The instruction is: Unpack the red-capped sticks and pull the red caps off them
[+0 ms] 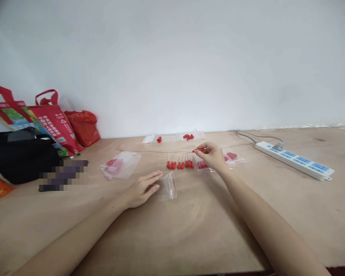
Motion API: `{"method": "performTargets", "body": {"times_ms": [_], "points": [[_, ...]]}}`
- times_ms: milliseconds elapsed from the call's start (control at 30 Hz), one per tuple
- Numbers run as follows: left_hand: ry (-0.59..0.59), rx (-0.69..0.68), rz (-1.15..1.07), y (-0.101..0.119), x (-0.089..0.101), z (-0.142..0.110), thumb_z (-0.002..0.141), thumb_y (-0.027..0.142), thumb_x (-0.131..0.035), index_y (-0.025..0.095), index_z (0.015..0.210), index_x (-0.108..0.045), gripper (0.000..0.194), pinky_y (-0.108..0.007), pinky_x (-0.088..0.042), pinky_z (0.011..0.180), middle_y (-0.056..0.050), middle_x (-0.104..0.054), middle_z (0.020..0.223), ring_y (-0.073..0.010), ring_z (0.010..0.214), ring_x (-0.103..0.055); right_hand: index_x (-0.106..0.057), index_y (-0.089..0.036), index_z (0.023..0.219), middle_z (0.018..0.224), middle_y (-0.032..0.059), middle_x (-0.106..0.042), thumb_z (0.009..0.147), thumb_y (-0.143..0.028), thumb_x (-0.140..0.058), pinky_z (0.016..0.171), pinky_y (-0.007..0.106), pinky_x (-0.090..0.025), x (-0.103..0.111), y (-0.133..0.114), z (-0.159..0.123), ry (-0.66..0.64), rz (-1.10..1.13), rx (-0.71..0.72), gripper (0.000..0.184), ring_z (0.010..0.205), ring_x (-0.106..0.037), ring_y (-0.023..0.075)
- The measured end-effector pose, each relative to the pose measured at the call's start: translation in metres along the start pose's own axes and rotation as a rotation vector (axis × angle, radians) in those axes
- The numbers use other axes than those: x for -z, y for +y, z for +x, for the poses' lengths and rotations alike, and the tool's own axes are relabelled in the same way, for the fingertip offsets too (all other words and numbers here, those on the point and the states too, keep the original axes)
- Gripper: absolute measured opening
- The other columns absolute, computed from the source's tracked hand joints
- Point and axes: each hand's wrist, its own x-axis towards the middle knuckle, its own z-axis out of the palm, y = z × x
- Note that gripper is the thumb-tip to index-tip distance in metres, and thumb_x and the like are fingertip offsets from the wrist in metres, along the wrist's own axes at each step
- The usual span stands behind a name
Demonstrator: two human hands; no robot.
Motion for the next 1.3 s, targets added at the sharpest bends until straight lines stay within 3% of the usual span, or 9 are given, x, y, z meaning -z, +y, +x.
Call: {"method": "performTargets", "body": {"times_ms": [100,233,400,533,733,933,1067,1200,1300], "points": [[-0.108,0.021,0.007,0.006,-0.006,0.000,0.087,0.042,-0.034,0.018,0.134,-0.028,0.053,-0.037,-0.028,0.104,-0.009,-0.031,0.138,-0.0209,0.127,-0.030,-0.061,-0.016,0.071,0.071,0.0038,-0.058,0.068,-0.036,-0.061,0.056,0.027,-0.047,-0.027,0.005,-0.004,0.100,-0.165,0.199,0.020,0.056,-0.054,0.0117],[-0.245,-0.011,0.081,0.008,-0.003,0.000,0.088,0.044,-0.030,0.027,0.134,-0.026,0.049,-0.047,-0.014,0.107,-0.004,-0.018,0.143,-0.0246,0.132,-0.013,-0.062,-0.017,0.075,0.077,0.0052,-0.056,0.077,-0.029,-0.052,0.062,0.026,-0.047,-0.053,0.014,-0.012,0.029,-0.315,0.370,0.016,0.065,-0.055,0.0127],[-0.348,0.073,0.161,0.010,0.003,0.001,0.087,0.050,-0.027,0.040,0.131,-0.025,0.045,-0.061,-0.007,0.100,0.000,-0.003,0.145,-0.0355,0.130,0.004,-0.064,-0.016,0.077,0.078,0.0060,-0.056,0.079,-0.027,-0.050,0.065,0.025,-0.045,-0.066,0.027,-0.019,-0.066,-0.517,0.427,0.018,0.070,-0.055,0.0140],[-0.364,0.091,0.194,0.013,0.004,0.001,0.087,0.052,-0.024,0.042,0.131,-0.023,0.045,-0.062,-0.007,0.099,0.000,-0.002,0.145,-0.0361,0.130,0.004,-0.066,-0.017,0.076,0.076,0.0060,-0.056,0.079,-0.032,-0.052,0.064,0.026,-0.042,-0.067,0.031,-0.020,-0.113,-0.635,0.445,0.020,0.067,-0.054,0.0139],[-0.239,0.075,0.157,0.008,0.002,-0.001,0.090,0.047,-0.017,0.033,0.135,-0.021,0.047,-0.047,-0.008,0.106,-0.002,-0.015,0.145,-0.0211,0.133,-0.007,-0.066,-0.018,0.079,0.075,0.0069,-0.059,0.081,-0.035,-0.049,0.069,0.031,-0.038,-0.063,0.009,-0.032,-0.083,-0.639,0.521,0.024,0.075,-0.052,0.0174],[-0.239,0.070,0.141,0.001,-0.002,-0.004,0.088,0.049,-0.024,0.023,0.136,-0.019,0.055,-0.045,-0.007,0.107,-0.004,-0.014,0.144,-0.0203,0.133,-0.007,-0.060,-0.024,0.104,0.105,0.0060,-0.060,0.079,-0.043,-0.051,0.082,0.035,-0.037,-0.056,-0.017,-0.063,-0.607,-0.407,0.712,0.033,0.096,-0.051,0.0186],[-0.153,0.094,0.087,0.000,-0.003,-0.002,0.086,0.047,-0.033,0.022,0.131,-0.033,0.052,-0.043,-0.016,0.106,-0.006,-0.029,0.140,-0.0225,0.130,-0.022,-0.060,-0.022,0.104,0.108,0.0056,-0.060,0.082,-0.042,-0.048,0.086,0.036,-0.037,-0.053,-0.012,-0.070,-0.720,-0.368,0.647,0.032,0.100,-0.052,0.0177],[0.129,0.231,0.024,-0.003,0.000,0.004,0.082,0.038,-0.043,0.018,0.109,-0.054,0.036,-0.032,-0.039,0.088,-0.008,-0.059,0.110,-0.0196,0.102,-0.053,-0.061,-0.020,0.104,0.110,0.0075,-0.059,0.082,-0.037,-0.047,0.085,0.033,-0.041,-0.053,-0.009,-0.069,-0.742,-0.306,0.629,0.031,0.100,-0.054,0.0174],[0.105,0.379,0.020,-0.008,0.003,0.006,0.073,0.036,-0.054,0.017,0.090,-0.058,0.025,-0.029,-0.044,0.069,-0.003,-0.063,0.082,-0.0178,0.076,-0.058,-0.061,-0.019,0.104,0.110,0.0081,-0.058,0.083,-0.036,-0.047,0.085,0.033,-0.042,-0.052,-0.011,-0.070,-0.728,-0.314,0.627,0.030,0.099,-0.054,0.0175]]}}
